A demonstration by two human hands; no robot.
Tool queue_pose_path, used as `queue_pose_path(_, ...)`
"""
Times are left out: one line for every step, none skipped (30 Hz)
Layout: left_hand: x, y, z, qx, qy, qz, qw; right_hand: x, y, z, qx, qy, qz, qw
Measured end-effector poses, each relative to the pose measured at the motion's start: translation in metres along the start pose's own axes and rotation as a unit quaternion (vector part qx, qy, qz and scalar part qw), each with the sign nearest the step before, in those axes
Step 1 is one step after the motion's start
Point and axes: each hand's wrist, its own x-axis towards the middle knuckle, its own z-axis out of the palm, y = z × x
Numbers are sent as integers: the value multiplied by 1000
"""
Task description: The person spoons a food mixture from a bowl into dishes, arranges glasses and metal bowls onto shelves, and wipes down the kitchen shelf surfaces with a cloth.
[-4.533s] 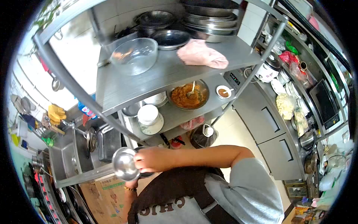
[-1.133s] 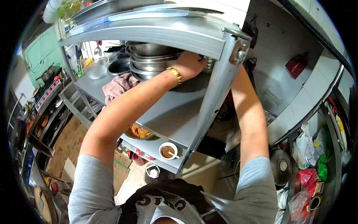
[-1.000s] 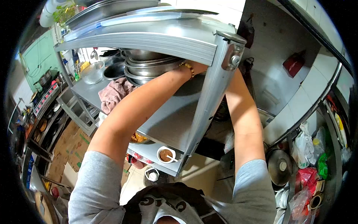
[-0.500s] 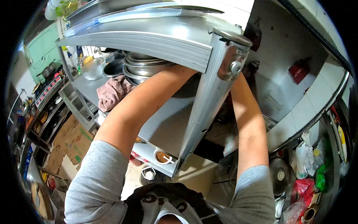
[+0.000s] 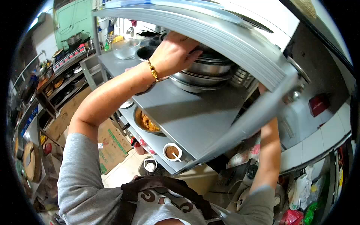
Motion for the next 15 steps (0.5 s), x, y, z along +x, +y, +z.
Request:
queue_pose_path(-5,-10,-6,6,-3,-1,1000,-8,-7,-3,27,-8,-2,1000)
queue_pose_path(-8,-15,-12,-14,13,19,1000,-19,-15,-8,55,-16,-2,998)
queue_pose_path(-10,-15,-17,-57,16,18,998,-30,-22,-11,83,-27,0,996)
queue_pose_path(-13,-13,-24,-57,29,32,997,-40,-29,-15,111,-38,-1,993)
queue_pose_path(-14,-13,-29,-58,41,48,996,-48,-35,-18,138,-53,6,989)
queue_pose_path(-15,-17,-29,-33,31,37,998,-56,-40,-20,167,-65,10,984)
queue_pose_path(-18,-17,-28,0,-11,-52,999,-55,-33,-27,174,-83,25,981)
queue_pose_path(-18,-26,-25,85,-6,-44,995,-61,-29,-30,228,-116,35,966)
queue_pose_path(-18,-39,-20,165,-2,-32,986,-68,-26,-33,281,-148,48,947)
queue_pose_path(-20,-51,-14,218,16,-27,976,-78,-38,-32,226,-118,53,966)
queue_pose_path(-18,-66,-8,192,9,-34,981,-90,-52,-33,168,-87,60,980)
queue_pose_path(-15,-81,-4,193,7,-36,980,-104,-67,-33,173,-70,53,981)
queue_pose_path(-11,-93,-2,194,8,-38,980,-114,-73,-41,163,-56,58,983)
queue_pose_path(-7,-106,0,98,-52,-50,993,-125,-77,-54,163,-43,14,986)
queue_pose_path(-6,-116,-4,29,-82,-20,996,-141,-84,-63,162,-30,-28,986)
